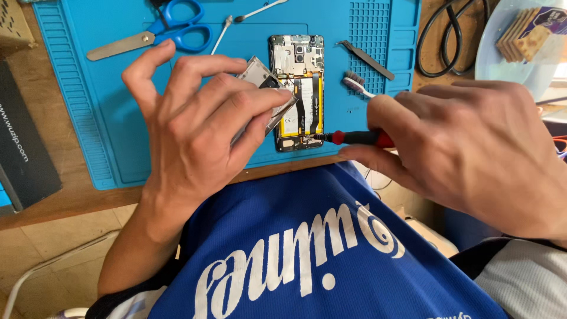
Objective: The person uses a screwdriver and tweezers to remove screws and small components from a disassembled smartphone on a blue work mat. They handle the back cover and internal parts, placing removed screws on the mat.
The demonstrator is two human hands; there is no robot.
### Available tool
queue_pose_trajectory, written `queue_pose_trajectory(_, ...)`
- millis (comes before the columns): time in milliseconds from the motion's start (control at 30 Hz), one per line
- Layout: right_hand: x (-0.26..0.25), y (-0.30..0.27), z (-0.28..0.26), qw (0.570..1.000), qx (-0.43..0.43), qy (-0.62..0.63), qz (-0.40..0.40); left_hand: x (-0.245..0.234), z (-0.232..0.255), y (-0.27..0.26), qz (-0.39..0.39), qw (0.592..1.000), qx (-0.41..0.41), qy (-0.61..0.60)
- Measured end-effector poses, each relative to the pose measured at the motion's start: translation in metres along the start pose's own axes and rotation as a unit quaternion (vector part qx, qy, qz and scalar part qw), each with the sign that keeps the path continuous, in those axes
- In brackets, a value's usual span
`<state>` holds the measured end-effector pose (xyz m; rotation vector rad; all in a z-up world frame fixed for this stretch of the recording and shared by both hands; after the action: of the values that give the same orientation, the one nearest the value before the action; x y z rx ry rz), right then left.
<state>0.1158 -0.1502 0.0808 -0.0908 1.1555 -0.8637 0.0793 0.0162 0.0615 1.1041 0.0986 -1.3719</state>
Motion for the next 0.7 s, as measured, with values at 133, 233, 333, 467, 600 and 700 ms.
queue_pose_trajectory(133,-0.012,0.0,-0.014,0.982,-0.069,0.177,-0.009,0.0,-0.002,-0.002,-0.003,1.0,-0.014,-0.002)
queue_pose_trajectory(233,-0.003,-0.006,-0.017,0.996,-0.071,0.051,-0.027,-0.001,0.0,-0.002,0.002,1.0,-0.002,0.001)
queue_pose_trajectory(333,-0.008,-0.001,-0.005,1.0,-0.006,-0.028,0.014,-0.001,0.0,-0.001,0.001,1.0,-0.009,-0.004)
queue_pose_trajectory(467,-0.015,0.003,-0.017,0.992,-0.088,0.09,0.027,0.001,-0.001,-0.001,-0.006,1.0,-0.008,0.003)
queue_pose_trajectory(600,-0.024,0.002,-0.018,0.996,-0.045,0.048,0.057,0.002,-0.001,-0.002,-0.005,1.0,-0.017,0.008)
queue_pose_trajectory(700,-0.01,0.005,0.001,0.999,0.003,-0.031,0.006,0.0,0.0,0.0,0.0,1.0,-0.015,0.008)
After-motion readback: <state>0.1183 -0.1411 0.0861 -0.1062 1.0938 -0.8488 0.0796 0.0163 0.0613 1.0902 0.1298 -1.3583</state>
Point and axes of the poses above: each hand's wrist, its own y-axis towards the middle knuckle, its own x-axis out of the palm, z = x × y, the point moved 9 cm from there along y, towards the middle knuckle, and after that the axes turned 5 degrees about -y, right-handed, at the moved point
